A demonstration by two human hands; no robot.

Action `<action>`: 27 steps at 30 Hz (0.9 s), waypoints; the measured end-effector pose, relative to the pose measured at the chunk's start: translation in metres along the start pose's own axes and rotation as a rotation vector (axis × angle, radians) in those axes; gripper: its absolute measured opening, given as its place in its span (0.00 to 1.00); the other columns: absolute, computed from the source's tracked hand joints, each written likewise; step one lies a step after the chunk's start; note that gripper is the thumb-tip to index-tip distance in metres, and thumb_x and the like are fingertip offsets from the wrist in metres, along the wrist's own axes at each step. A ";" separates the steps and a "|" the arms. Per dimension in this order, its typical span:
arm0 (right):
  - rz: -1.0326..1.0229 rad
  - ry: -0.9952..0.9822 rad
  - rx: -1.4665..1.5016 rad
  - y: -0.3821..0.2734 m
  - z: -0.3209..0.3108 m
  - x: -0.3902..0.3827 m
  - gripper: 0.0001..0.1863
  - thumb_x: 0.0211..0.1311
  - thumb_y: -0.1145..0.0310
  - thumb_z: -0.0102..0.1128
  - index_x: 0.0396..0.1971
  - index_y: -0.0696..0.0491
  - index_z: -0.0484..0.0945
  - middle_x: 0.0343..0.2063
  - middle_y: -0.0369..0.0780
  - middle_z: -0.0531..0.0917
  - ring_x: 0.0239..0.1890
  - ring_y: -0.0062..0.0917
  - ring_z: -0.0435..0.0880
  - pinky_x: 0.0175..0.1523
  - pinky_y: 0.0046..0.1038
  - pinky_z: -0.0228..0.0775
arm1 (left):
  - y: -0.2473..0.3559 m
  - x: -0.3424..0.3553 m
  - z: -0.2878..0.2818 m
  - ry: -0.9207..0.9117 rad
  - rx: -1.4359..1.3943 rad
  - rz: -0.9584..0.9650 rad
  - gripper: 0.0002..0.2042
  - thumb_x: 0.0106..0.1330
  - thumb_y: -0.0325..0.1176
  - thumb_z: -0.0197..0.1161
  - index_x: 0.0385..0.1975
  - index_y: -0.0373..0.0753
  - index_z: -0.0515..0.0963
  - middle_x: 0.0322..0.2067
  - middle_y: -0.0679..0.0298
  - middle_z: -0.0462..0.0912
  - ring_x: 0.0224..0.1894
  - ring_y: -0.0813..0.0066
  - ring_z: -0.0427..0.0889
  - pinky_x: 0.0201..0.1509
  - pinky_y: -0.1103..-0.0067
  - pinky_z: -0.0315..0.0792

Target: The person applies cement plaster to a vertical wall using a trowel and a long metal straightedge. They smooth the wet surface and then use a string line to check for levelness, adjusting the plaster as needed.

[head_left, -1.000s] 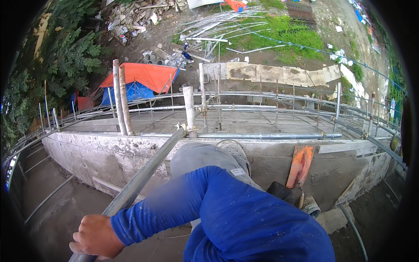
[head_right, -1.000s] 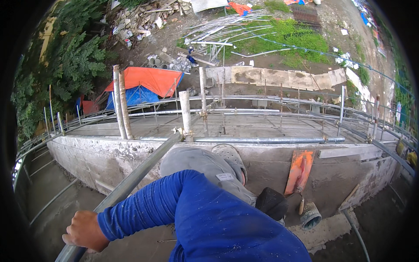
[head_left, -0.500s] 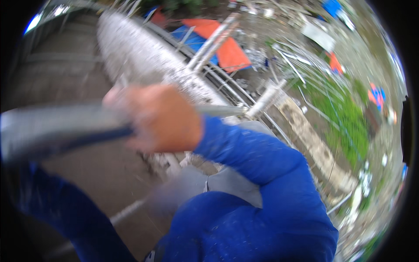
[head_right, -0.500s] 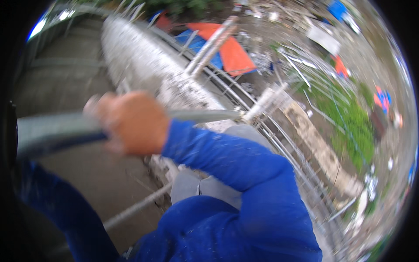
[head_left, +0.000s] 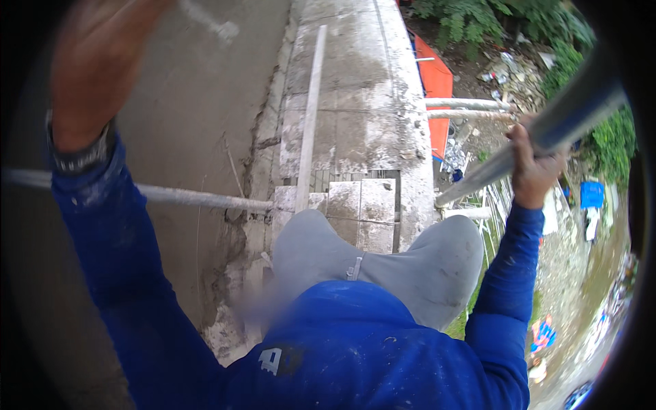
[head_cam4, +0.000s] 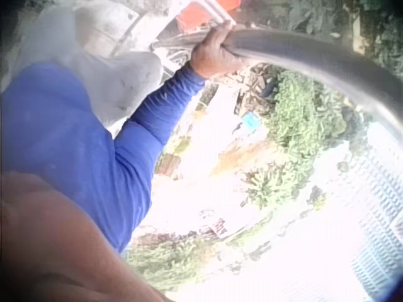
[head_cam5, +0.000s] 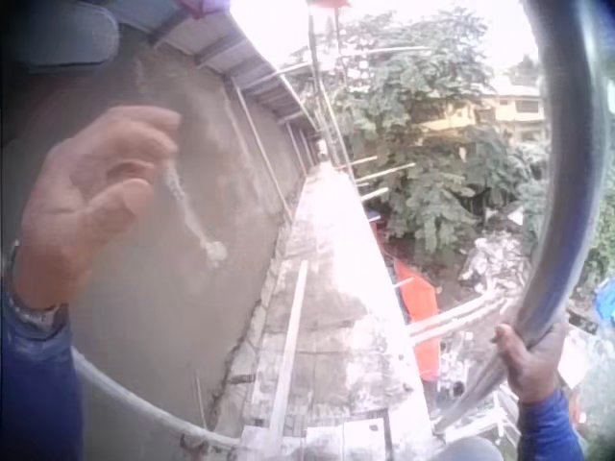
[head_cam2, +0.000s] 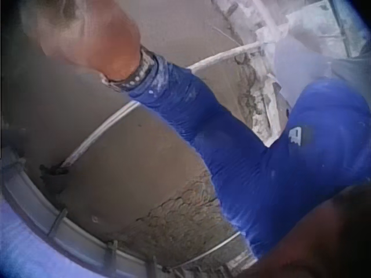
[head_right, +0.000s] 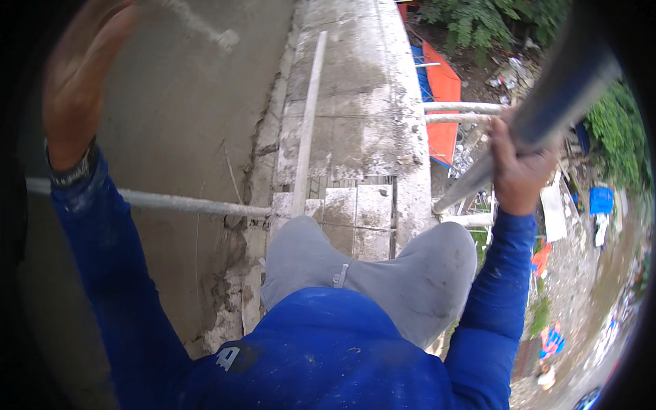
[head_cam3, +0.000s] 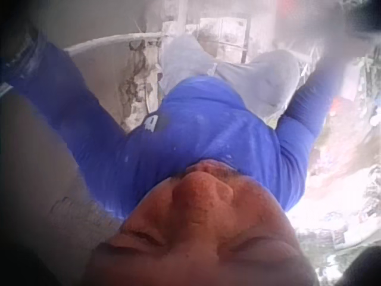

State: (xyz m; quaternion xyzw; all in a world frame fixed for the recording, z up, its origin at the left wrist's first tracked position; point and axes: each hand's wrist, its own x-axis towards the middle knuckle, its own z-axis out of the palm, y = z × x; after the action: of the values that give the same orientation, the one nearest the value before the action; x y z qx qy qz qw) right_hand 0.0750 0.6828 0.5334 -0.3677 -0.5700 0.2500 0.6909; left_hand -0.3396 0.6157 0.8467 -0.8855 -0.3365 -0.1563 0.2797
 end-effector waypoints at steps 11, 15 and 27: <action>0.088 -0.075 0.002 0.021 -0.029 0.014 0.10 0.66 0.78 0.65 0.43 0.60 0.74 0.38 0.42 0.81 0.37 0.25 0.81 0.49 0.29 0.76 | -0.011 -0.428 -0.011 0.912 0.182 -1.308 0.35 0.64 0.37 0.75 0.66 0.31 0.66 0.65 0.48 0.66 0.64 0.60 0.73 0.62 0.67 0.74; 0.189 0.006 -0.071 0.032 -0.040 0.023 0.12 0.64 0.74 0.69 0.44 0.61 0.78 0.35 0.40 0.83 0.39 0.23 0.81 0.54 0.29 0.73 | -0.031 -0.467 0.017 0.653 0.346 -1.305 0.37 0.62 0.39 0.76 0.67 0.32 0.65 0.62 0.50 0.66 0.62 0.63 0.71 0.60 0.69 0.74; -0.118 -0.395 -0.779 0.039 -0.102 0.049 0.17 0.69 0.62 0.63 0.52 0.56 0.81 0.49 0.40 0.84 0.48 0.29 0.83 0.58 0.30 0.72 | -0.086 -0.527 0.062 0.968 0.192 -1.158 0.23 0.55 0.32 0.73 0.47 0.32 0.71 0.37 0.47 0.81 0.41 0.51 0.83 0.47 0.65 0.76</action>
State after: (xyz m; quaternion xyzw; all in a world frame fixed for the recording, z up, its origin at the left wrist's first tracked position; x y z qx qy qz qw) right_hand 0.1876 0.7212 0.5239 -0.5128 -0.7628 0.0422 0.3915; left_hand -0.7750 0.4384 0.5856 -0.3719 -0.5992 -0.6193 0.3452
